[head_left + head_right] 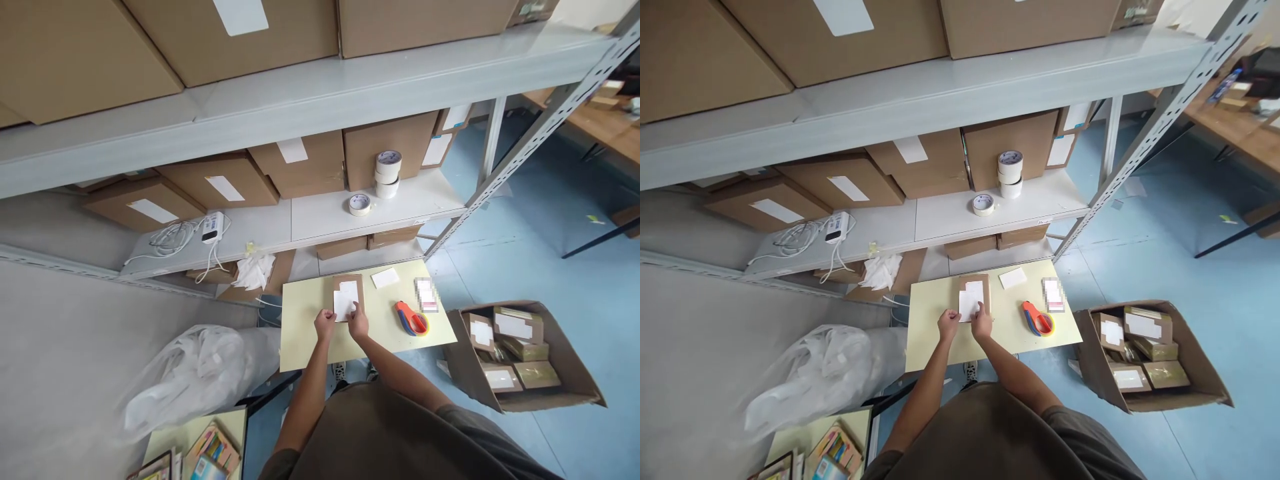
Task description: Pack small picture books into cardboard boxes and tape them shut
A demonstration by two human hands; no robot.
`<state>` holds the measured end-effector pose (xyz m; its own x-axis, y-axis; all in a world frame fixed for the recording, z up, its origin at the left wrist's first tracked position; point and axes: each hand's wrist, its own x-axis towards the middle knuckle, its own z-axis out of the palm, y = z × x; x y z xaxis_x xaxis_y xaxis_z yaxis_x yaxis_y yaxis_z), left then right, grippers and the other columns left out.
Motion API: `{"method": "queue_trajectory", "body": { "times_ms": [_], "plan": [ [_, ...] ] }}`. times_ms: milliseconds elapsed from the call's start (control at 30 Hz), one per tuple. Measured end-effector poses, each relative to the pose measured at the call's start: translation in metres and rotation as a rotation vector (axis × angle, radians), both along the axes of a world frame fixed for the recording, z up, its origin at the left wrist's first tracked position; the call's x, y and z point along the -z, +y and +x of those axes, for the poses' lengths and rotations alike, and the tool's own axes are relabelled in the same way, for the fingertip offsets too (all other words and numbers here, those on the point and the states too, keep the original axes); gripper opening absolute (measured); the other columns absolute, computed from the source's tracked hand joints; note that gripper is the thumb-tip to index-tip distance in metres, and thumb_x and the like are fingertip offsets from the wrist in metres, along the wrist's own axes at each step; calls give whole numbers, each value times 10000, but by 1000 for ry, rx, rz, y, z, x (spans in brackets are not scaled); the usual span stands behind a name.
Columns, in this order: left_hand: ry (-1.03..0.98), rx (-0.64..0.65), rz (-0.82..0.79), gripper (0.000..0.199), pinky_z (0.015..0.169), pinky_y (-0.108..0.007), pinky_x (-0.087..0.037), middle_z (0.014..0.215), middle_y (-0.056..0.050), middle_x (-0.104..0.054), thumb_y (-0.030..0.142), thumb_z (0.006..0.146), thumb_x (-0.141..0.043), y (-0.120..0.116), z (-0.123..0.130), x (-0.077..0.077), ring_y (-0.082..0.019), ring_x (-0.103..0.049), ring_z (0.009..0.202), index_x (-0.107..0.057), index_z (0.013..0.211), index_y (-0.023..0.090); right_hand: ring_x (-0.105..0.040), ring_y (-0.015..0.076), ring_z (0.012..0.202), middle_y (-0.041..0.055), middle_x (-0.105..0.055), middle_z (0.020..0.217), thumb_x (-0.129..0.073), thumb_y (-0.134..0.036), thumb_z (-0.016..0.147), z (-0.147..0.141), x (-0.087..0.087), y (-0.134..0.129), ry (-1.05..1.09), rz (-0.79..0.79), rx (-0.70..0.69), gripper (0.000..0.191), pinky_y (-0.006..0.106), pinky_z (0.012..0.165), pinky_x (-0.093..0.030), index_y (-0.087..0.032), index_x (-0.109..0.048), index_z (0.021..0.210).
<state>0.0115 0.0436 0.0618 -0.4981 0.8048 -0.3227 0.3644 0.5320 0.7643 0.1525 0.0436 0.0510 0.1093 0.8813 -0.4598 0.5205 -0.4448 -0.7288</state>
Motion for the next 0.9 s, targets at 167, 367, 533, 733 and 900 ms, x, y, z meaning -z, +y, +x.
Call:
{"method": "queue_trajectory", "body": {
  "times_ms": [167, 367, 533, 733, 900],
  "plan": [
    [31, 45, -44, 136, 794, -311, -512, 739, -30, -738, 201, 728, -715, -1, 1, 1, -221, -716, 775, -593, 676, 228, -736, 270, 984, 102, -798, 1039, -559, -166, 969, -7, -2, 2, -121, -61, -60, 587, 320, 804, -439, -239, -463, 1543],
    [192, 163, -196, 211, 767, -325, -468, 807, -54, -757, 266, 779, -806, 1, -11, -7, -263, -714, 832, -599, 744, 245, -748, 300, 1015, 178, -795, 1087, -600, -285, 1002, -6, -9, 1, -334, -75, -139, 594, 359, 839, -467, -205, -462, 1574],
    [295, 542, 3, 191, 974, -340, -494, 1185, -113, -768, 195, 919, -671, 12, -13, -4, -269, -688, 1161, -724, 1101, 222, -758, 261, 1018, 143, -796, 1129, -442, -226, 1061, -7, -12, -17, -476, -3, -347, 550, 338, 856, -493, -283, -459, 1607],
    [295, 948, -8, 684, 1183, -481, -436, 1769, -137, -251, 276, 961, -617, 22, -18, 17, -324, -175, 1650, -430, 1618, 248, -756, 254, 985, 130, -804, 1076, -450, -189, 1021, -3, -10, -41, -489, -33, -202, 584, 312, 840, -506, -224, -471, 1604],
    [-33, 810, -57, 826, 1263, -515, -340, 1773, -145, -221, 417, 884, -751, 25, -78, 27, -370, -160, 1644, -422, 1622, 248, -743, 241, 928, 92, -791, 991, -427, -309, 1021, 20, -6, -43, -310, 78, 151, 535, 304, 845, -518, -176, -544, 1525]
  ]
}}
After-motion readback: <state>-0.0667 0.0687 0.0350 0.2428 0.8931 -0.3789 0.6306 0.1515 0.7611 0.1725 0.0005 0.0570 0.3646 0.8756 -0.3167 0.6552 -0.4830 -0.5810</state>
